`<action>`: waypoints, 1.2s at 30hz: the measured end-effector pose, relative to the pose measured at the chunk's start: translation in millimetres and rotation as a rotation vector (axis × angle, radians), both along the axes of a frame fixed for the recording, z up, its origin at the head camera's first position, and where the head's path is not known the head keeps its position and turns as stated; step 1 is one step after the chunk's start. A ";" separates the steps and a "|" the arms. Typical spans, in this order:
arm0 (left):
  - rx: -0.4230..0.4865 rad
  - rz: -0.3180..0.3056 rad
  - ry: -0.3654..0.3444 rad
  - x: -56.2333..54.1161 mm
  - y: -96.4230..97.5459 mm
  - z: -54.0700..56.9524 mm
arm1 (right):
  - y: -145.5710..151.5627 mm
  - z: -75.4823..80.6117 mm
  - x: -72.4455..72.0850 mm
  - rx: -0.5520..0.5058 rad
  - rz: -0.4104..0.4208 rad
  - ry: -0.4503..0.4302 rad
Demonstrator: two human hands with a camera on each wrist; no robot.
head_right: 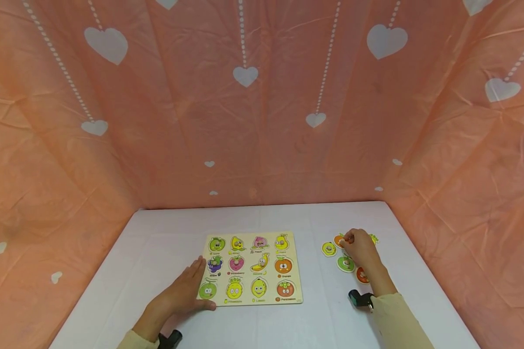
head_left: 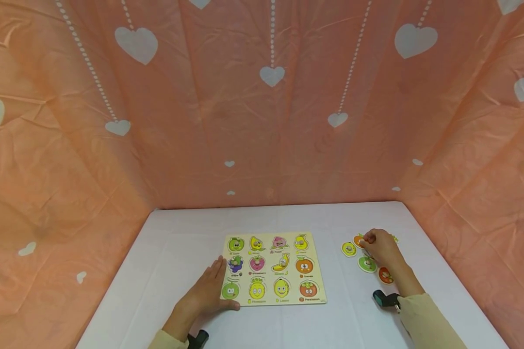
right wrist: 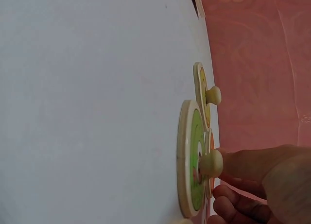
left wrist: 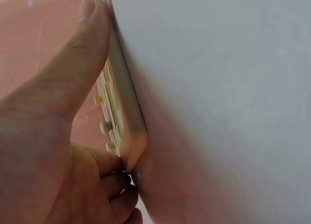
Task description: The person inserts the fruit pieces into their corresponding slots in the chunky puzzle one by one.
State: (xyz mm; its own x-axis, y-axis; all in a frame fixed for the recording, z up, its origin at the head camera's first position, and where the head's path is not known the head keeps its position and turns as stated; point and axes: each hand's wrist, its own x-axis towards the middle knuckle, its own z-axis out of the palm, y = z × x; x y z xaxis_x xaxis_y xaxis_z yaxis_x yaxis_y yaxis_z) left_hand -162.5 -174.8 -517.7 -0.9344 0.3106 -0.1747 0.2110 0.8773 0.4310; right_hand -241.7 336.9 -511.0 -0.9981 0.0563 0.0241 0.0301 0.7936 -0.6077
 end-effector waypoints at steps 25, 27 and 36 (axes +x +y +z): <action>0.018 -0.025 0.022 1.3 -0.8 -1.1 | -14.6 7.2 2.0 -0.069 0.020 0.043; 0.019 -0.021 0.018 1.7 -0.6 -0.7 | -17.9 8.7 1.9 -0.060 0.022 0.048; 0.017 -0.023 0.020 2.2 0.3 4.3 | -32.7 11.4 2.7 -0.035 0.029 0.081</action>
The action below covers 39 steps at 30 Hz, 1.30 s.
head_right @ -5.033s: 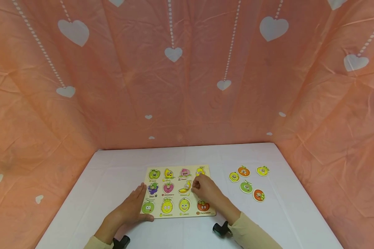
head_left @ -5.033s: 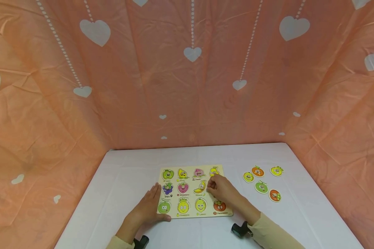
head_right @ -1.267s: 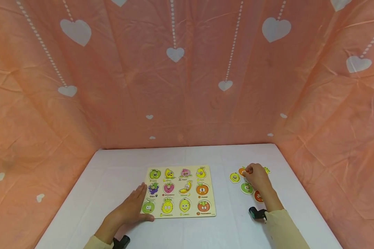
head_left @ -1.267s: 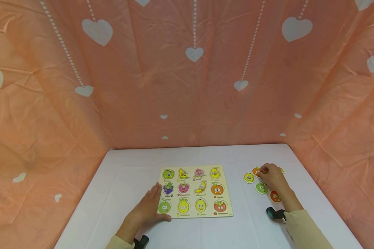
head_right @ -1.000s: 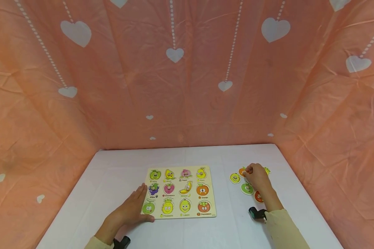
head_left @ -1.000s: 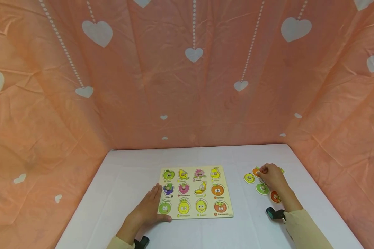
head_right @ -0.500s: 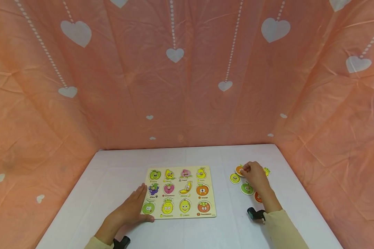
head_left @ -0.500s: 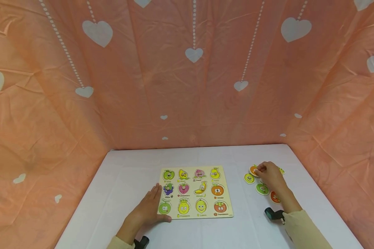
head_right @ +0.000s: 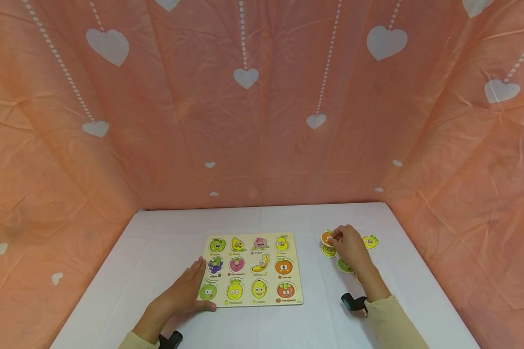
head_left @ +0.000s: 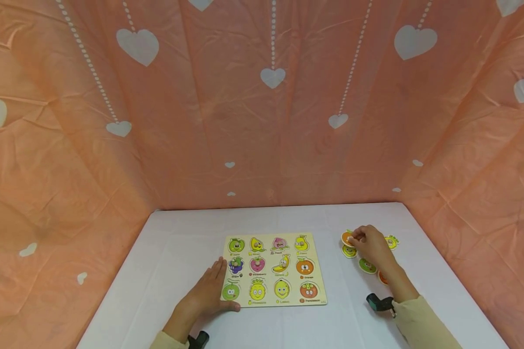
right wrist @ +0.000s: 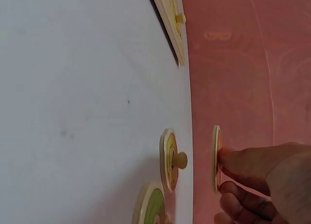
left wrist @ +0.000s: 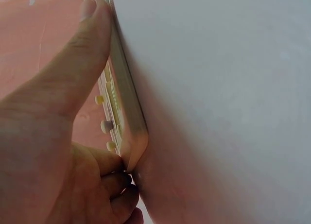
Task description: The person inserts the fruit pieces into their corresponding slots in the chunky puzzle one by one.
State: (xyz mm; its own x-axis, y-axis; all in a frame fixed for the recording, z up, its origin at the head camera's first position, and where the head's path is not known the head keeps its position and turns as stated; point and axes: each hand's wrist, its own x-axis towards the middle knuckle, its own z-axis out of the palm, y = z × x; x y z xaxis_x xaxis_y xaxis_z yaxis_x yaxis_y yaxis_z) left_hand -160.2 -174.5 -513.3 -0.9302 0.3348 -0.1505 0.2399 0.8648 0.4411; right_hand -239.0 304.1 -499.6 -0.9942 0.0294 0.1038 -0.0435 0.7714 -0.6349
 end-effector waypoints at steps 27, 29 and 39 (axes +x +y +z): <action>0.015 -0.021 0.010 -3.7 -4.7 -9.0 | -38.5 -1.3 12.9 -0.001 0.120 0.089; 0.003 -0.027 0.014 -4.5 -5.4 -12.1 | -40.9 -0.8 13.7 -0.003 0.126 0.078; -0.010 0.002 -0.002 0.4 -0.8 -1.8 | -57.8 -2.1 19.1 0.001 0.178 0.051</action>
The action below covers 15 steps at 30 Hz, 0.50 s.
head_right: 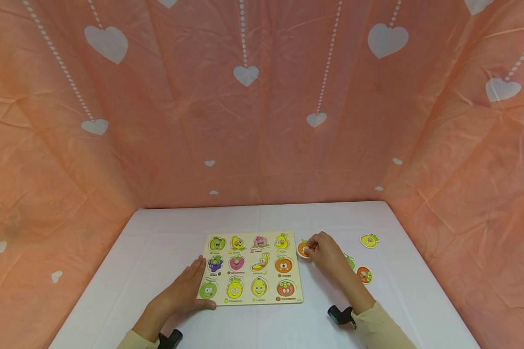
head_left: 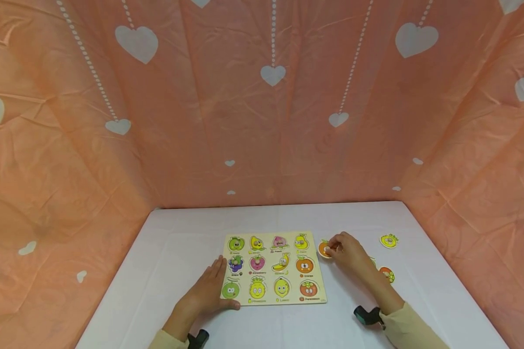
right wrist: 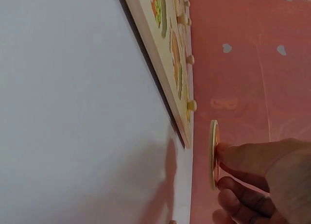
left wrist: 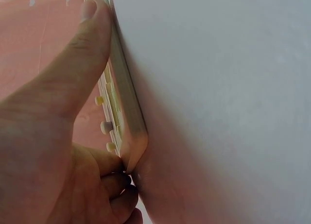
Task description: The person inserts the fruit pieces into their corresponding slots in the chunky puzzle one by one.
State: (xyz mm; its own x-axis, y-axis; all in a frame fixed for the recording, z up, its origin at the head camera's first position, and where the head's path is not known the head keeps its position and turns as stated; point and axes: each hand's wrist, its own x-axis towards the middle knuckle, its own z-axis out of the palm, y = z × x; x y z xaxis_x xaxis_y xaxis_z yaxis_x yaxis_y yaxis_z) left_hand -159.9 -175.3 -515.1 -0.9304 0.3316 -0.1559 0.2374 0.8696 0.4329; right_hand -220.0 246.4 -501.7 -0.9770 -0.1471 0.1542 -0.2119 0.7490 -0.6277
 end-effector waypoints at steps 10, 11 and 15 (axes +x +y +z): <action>0.002 -0.004 0.001 -0.6 -0.3 -0.4 | -15.8 -4.4 3.6 0.008 0.027 -0.020; 0.000 -0.005 0.000 -0.9 -0.3 -0.9 | -17.3 -4.8 4.1 0.009 0.031 -0.020; -0.012 -0.008 -0.004 -2.2 -0.3 -2.4 | -24.7 -4.6 7.1 0.011 0.045 -0.014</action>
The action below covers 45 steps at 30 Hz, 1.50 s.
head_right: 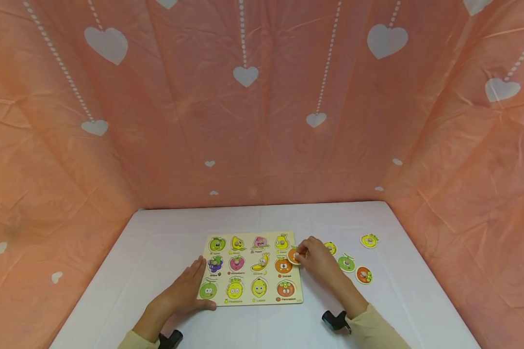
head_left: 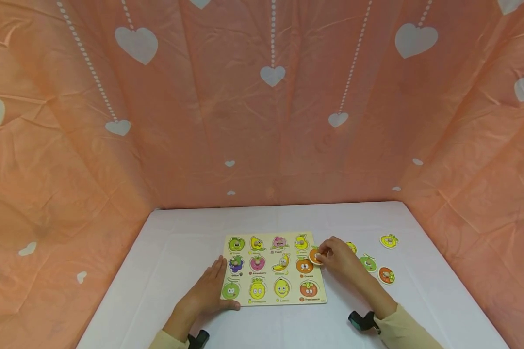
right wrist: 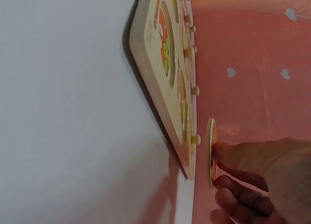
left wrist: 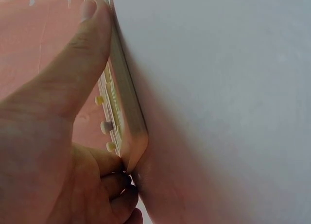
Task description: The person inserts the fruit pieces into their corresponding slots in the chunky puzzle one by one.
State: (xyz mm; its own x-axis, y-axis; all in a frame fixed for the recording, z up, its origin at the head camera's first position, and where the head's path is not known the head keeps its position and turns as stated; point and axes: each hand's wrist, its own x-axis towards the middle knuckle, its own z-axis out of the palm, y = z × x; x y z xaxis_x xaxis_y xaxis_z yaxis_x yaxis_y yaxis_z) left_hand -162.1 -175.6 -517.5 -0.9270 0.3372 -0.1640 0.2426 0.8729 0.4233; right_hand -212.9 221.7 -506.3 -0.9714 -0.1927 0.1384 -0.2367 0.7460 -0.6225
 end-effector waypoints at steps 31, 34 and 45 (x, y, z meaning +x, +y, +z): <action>0.026 0.006 0.002 1.1 -0.3 2.3 | -29.3 -13.1 3.0 0.020 0.060 -0.054; 0.018 0.006 0.005 1.4 -0.4 1.5 | -30.2 -13.9 3.1 0.023 0.055 -0.058; 0.023 0.007 0.006 1.9 -0.5 2.2 | -30.7 -16.4 2.8 0.022 0.065 -0.072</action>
